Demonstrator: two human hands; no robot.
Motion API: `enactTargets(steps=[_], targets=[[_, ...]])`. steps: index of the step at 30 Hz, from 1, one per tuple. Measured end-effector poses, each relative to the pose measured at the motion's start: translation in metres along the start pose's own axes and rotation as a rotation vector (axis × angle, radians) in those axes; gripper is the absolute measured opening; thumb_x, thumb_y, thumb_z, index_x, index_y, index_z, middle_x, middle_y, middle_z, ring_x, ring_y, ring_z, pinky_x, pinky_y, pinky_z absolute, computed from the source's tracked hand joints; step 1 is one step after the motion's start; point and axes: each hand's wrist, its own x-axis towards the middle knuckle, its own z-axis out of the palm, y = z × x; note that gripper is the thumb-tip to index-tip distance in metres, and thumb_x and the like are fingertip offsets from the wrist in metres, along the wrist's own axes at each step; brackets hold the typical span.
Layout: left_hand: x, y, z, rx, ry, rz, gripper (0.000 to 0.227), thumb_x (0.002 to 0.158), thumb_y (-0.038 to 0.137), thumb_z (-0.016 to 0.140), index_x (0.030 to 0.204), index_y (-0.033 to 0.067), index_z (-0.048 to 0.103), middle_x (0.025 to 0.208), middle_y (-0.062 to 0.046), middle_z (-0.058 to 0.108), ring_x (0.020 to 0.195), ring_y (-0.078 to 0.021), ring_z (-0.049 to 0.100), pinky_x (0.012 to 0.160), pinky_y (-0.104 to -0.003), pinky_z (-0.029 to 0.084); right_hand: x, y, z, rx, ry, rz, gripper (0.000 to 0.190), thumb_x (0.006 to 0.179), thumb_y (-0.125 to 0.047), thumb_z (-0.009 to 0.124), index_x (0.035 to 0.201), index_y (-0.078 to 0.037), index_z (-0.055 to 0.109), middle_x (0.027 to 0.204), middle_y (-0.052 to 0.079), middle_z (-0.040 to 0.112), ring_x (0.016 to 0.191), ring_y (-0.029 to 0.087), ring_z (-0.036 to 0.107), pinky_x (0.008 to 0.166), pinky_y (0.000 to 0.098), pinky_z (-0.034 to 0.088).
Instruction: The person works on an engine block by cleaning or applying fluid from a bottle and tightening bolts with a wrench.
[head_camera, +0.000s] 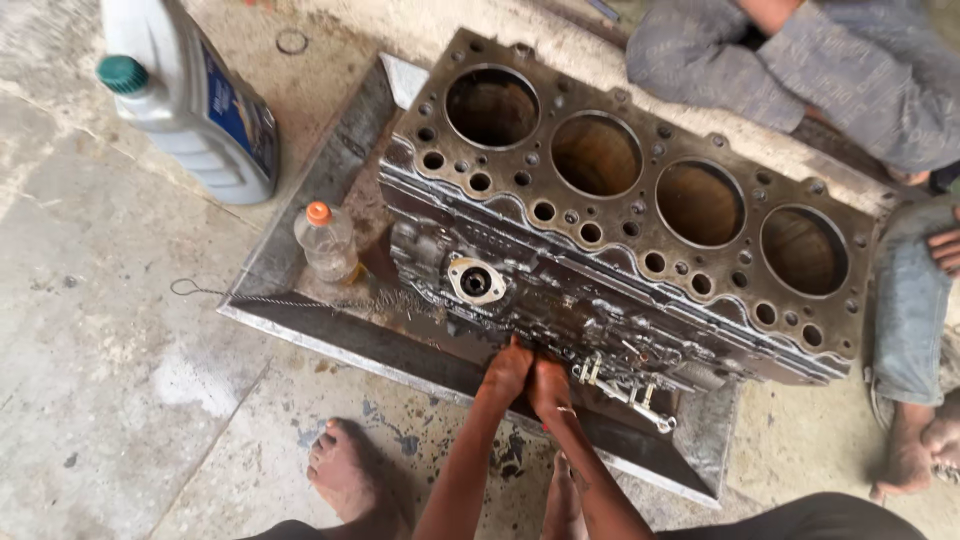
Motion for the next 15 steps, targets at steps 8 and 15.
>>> enactTargets(steps=[8,15], targets=[[-0.028,-0.031,-0.031,-1.852,0.295,-0.632,0.017,0.083,-0.009,0.061,0.096,-0.0013,0.070,0.083,-0.009,0.068,0.069,-0.0172,0.060,0.059,-0.035,0.051,-0.030,-0.042,-0.045,0.550,0.356,-0.110,0.023,0.085,0.001,0.068,0.106,-0.007,0.072,0.096,0.015,0.075,0.084,0.030,0.077,0.074,0.0382,0.059],[-0.059,-0.026,-0.126,-1.589,0.428,-0.681,0.022,0.092,-0.011,0.061,0.107,-0.0025,0.075,0.094,-0.009,0.070,0.078,-0.0120,0.059,0.068,-0.025,0.047,-0.056,-0.116,-0.178,0.441,0.446,-0.576,0.019,0.090,0.003,0.069,0.109,0.000,0.069,0.107,0.017,0.070,0.091,0.032,0.072,0.078,0.0391,0.059]])
